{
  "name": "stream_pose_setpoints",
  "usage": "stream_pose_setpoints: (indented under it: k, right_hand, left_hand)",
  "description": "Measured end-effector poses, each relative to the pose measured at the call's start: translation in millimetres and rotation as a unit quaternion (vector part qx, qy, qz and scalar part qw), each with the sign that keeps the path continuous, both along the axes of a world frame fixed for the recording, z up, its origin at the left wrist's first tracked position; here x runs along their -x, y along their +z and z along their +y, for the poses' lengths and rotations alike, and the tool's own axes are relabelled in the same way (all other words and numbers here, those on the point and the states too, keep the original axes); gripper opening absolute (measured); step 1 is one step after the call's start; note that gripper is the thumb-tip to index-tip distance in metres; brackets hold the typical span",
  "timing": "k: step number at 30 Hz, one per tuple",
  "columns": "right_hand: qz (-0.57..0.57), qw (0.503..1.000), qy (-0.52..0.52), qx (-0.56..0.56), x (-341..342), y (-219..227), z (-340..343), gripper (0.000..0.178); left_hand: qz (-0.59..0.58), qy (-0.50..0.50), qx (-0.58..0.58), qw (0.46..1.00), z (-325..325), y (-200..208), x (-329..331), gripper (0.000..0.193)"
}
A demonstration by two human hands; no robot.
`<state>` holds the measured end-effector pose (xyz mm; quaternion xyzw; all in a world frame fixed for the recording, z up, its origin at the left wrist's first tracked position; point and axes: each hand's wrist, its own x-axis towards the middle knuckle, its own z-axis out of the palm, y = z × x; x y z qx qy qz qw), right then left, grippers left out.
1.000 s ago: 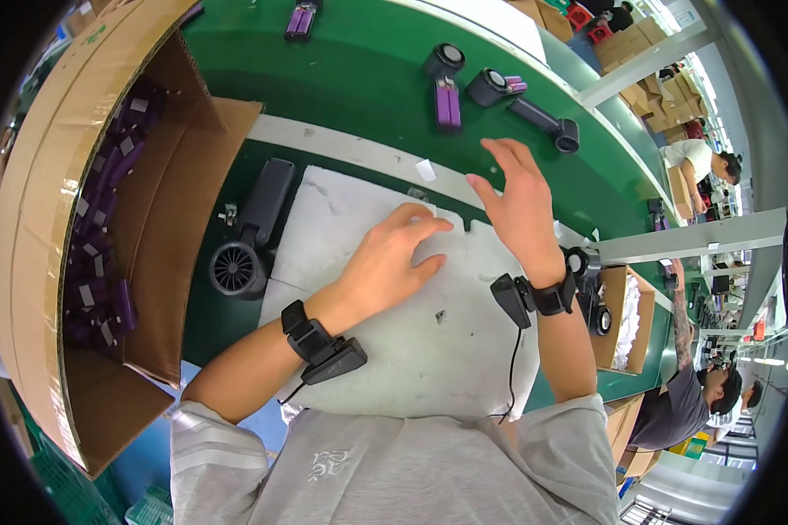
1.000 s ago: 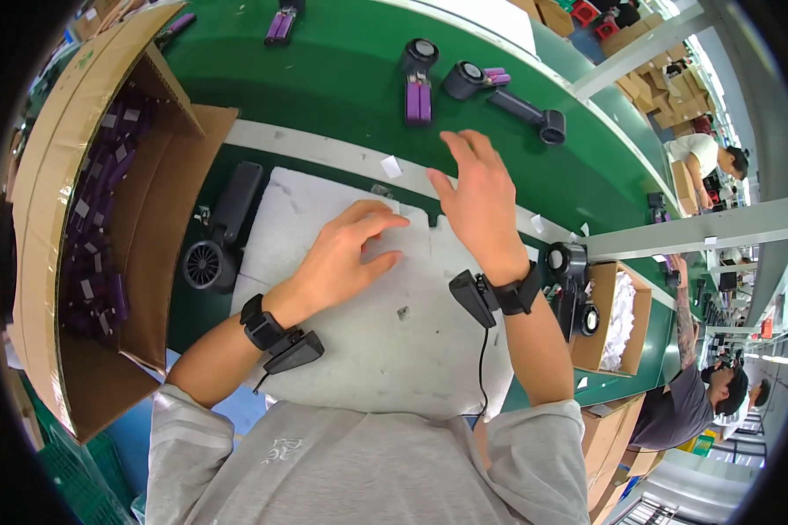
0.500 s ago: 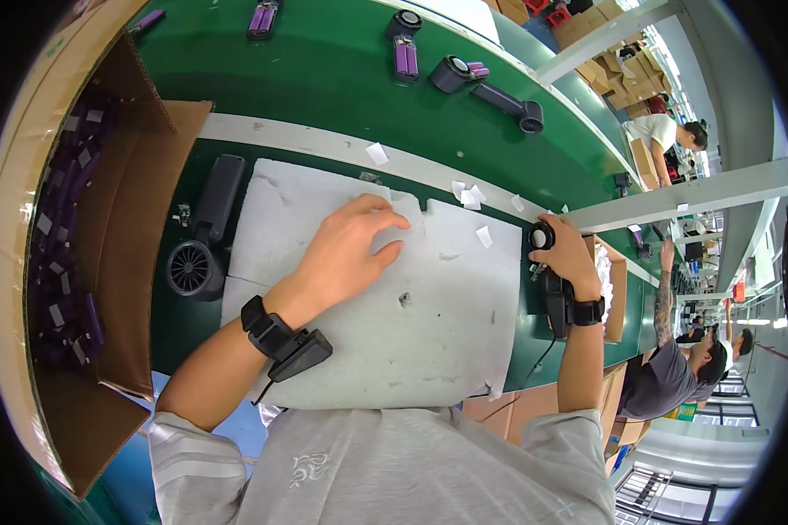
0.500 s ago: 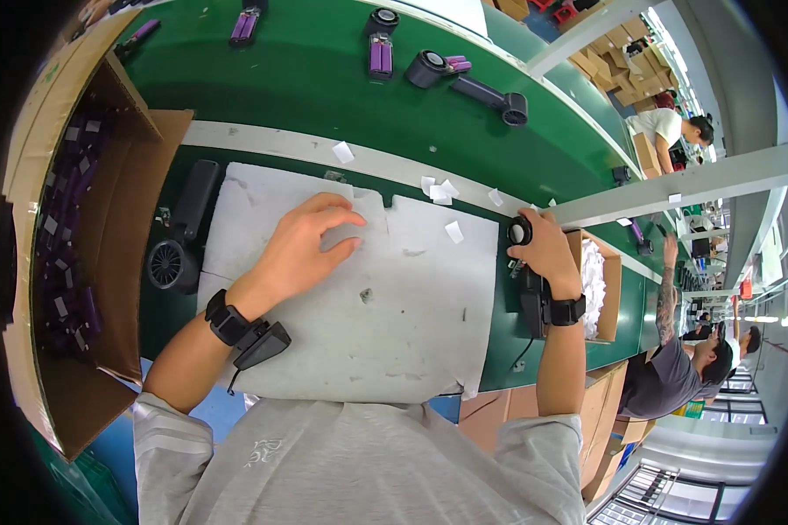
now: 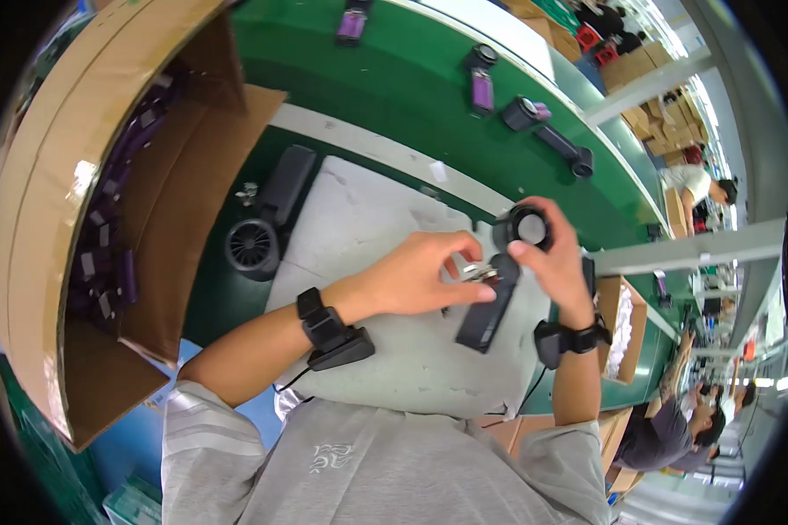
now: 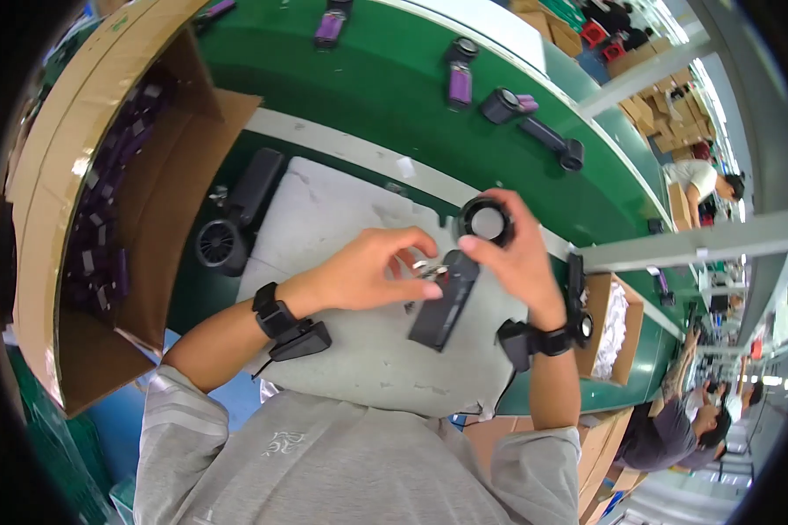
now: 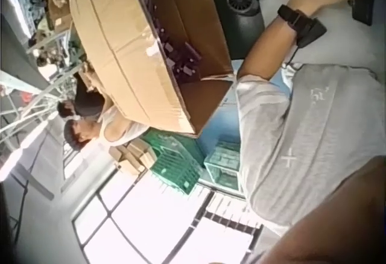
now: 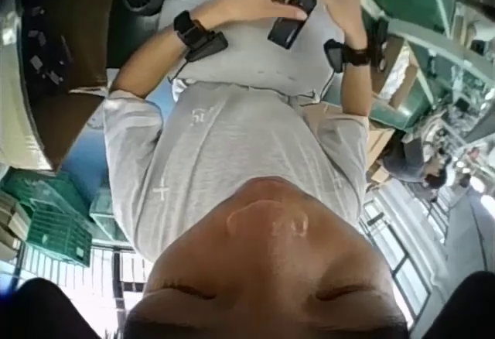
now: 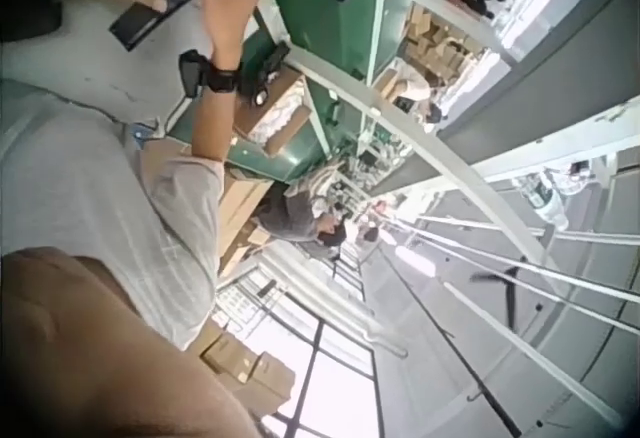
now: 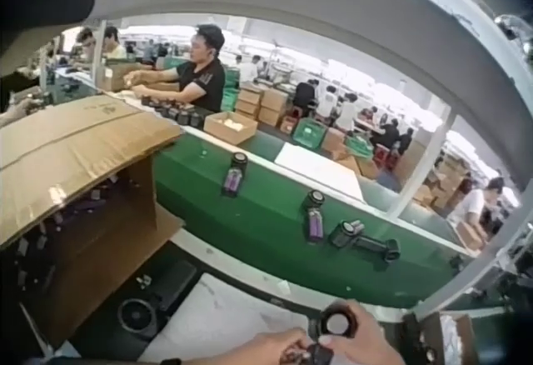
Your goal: The person moves a cardboard box aside, connects a battery pack to a circuit board, and presses the battery into a fan housing. They then place the assembled fan onto the conveyor belt.
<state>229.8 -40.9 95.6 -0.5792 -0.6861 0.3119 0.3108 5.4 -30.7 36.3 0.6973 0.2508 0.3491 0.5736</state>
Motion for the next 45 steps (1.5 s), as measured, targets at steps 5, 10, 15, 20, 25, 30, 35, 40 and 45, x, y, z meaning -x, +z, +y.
stream_pose_setpoints:
  k: [5, 10, 15, 20, 25, 30, 35, 40, 45]
  right_hand:
    - [-0.002, 0.999, 0.021, 0.025, 21.9, -47.5, 6.7, 0.052]
    - [-0.221, 0.968, 0.091, -0.078, 60.1, 17.0, 32.8, 0.044]
    - [-0.167, 0.93, 0.324, -0.044, 185.5, 55.9, 62.1, 0.039]
    - [-0.207, 0.795, 0.563, -0.094, 319.0, 38.5, 50.3, 0.035]
    - [0.011, 0.772, 0.567, -0.287, 373.6, -65.0, 37.5, 0.037]
    - [0.013, 0.817, 0.554, -0.161, 371.0, -67.3, 20.4, 0.038]
    - [-0.073, 0.788, 0.58, -0.195, 377.0, -35.5, 21.6, 0.032]
    - [-0.096, 0.832, 0.52, 0.169, 301.3, 45.1, 32.4, 0.048]
    - [0.278, 0.841, 0.338, 0.318, 173.4, 47.4, 12.9, 0.072]
  left_hand:
    - [0.05, 0.058, -0.009, 0.997, 6.1, -25.4, -5.0, 0.034]
    - [0.145, -0.018, -0.067, 0.987, 8.5, -27.0, -3.8, 0.035]
    - [0.149, -0.015, -0.172, 0.974, 2.3, -29.2, 2.5, 0.033]
    - [-0.054, 0.009, -0.116, 0.992, -1.1, -44.9, 3.3, 0.03]
    - [-0.118, -0.008, -0.058, 0.991, 1.1, -56.5, 14.9, 0.03]
    - [-0.201, -0.043, 0.014, 0.978, 9.9, -54.7, -18.1, 0.03]
    - [-0.288, -0.074, 0.113, 0.948, 12.4, -62.1, -34.5, 0.029]
    - [-0.353, -0.123, 0.209, 0.903, -4.0, -86.2, -24.4, 0.029]
    - [-0.399, -0.196, 0.339, 0.829, -0.2, -102.5, -23.1, 0.029]
